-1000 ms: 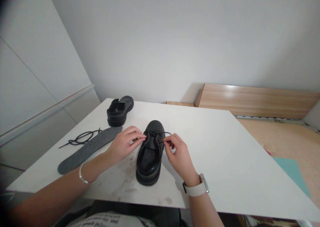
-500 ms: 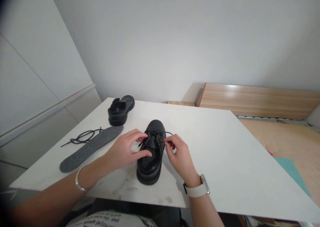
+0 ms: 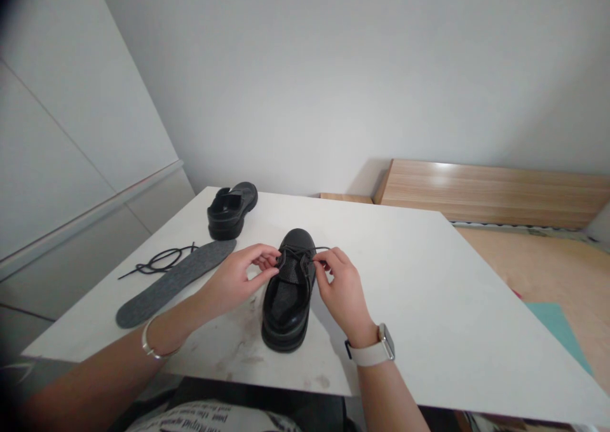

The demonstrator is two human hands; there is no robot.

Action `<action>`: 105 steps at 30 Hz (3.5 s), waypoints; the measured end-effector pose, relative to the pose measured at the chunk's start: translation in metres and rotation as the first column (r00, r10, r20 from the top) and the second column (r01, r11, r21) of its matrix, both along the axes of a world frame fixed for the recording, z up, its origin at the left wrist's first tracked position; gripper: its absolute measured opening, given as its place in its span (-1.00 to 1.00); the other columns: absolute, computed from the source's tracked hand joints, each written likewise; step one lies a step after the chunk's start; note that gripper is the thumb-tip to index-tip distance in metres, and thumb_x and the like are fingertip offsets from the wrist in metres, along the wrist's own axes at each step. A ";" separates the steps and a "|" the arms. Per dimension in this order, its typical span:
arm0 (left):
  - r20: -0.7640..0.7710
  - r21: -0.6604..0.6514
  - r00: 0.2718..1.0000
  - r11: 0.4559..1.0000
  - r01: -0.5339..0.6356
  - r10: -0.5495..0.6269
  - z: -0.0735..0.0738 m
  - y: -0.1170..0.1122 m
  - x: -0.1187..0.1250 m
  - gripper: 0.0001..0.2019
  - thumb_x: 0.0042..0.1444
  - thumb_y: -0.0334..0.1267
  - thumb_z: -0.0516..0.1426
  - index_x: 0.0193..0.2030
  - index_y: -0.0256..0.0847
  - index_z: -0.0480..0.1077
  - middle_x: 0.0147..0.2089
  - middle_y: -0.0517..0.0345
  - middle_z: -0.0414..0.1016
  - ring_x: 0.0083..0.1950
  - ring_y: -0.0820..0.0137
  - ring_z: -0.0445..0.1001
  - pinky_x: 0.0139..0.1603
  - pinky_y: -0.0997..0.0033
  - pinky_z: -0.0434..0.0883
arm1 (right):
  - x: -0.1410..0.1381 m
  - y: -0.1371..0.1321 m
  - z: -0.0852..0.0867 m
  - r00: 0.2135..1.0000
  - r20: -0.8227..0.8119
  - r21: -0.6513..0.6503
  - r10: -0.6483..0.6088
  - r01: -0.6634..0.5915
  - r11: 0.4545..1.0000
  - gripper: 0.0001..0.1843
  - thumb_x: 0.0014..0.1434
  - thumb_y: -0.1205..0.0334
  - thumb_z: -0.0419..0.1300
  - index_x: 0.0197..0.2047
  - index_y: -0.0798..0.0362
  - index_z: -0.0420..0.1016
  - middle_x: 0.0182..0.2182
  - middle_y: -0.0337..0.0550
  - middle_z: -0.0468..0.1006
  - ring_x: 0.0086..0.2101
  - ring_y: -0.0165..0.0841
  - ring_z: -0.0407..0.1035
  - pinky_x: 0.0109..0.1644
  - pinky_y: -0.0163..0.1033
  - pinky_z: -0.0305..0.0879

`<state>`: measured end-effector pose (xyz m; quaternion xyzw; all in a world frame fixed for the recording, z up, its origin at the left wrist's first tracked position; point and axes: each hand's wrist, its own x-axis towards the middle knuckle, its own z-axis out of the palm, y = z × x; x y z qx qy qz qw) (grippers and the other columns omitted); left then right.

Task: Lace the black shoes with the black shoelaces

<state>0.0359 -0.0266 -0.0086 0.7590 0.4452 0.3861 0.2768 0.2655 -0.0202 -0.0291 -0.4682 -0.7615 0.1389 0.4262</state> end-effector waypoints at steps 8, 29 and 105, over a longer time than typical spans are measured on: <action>-0.032 0.006 0.999 0.999 -0.034 0.034 0.001 0.015 -0.019 -0.91 0.12 -0.44 0.11 -0.25 -0.22 0.40 -0.31 0.18 0.50 -0.28 0.41 0.48 -0.18 0.40 0.43 | 0.001 0.000 0.001 0.999 0.025 -0.005 0.025 -0.025 1.000 -0.86 0.30 0.40 0.10 -0.23 0.03 0.46 -0.31 -0.13 0.48 -0.33 -0.32 0.34 -0.22 -0.20 0.29; 0.046 0.017 0.998 0.999 -0.046 0.045 -0.009 0.024 -0.007 -0.94 0.09 -0.41 0.14 -0.31 -0.24 0.44 -0.33 0.17 0.53 -0.30 0.43 0.48 -0.19 0.43 0.42 | -0.001 -0.001 0.000 0.993 0.114 0.030 0.014 -0.018 0.999 -0.87 0.31 0.37 0.11 -0.22 0.01 0.47 -0.25 -0.08 0.51 -0.17 -0.20 0.37 -0.05 -0.08 0.29; 0.681 -0.044 0.709 0.957 0.288 -0.183 0.078 0.022 0.037 -0.80 0.11 -0.22 0.32 -0.24 -0.28 0.46 -0.38 0.16 0.57 -0.32 0.44 0.57 -0.19 0.43 0.54 | -0.051 0.008 0.099 0.907 -0.405 0.355 0.113 0.043 0.934 -0.90 0.25 0.32 0.26 -0.24 -0.03 0.61 -0.24 -0.19 0.62 -0.16 -0.32 0.47 -0.06 -0.15 0.40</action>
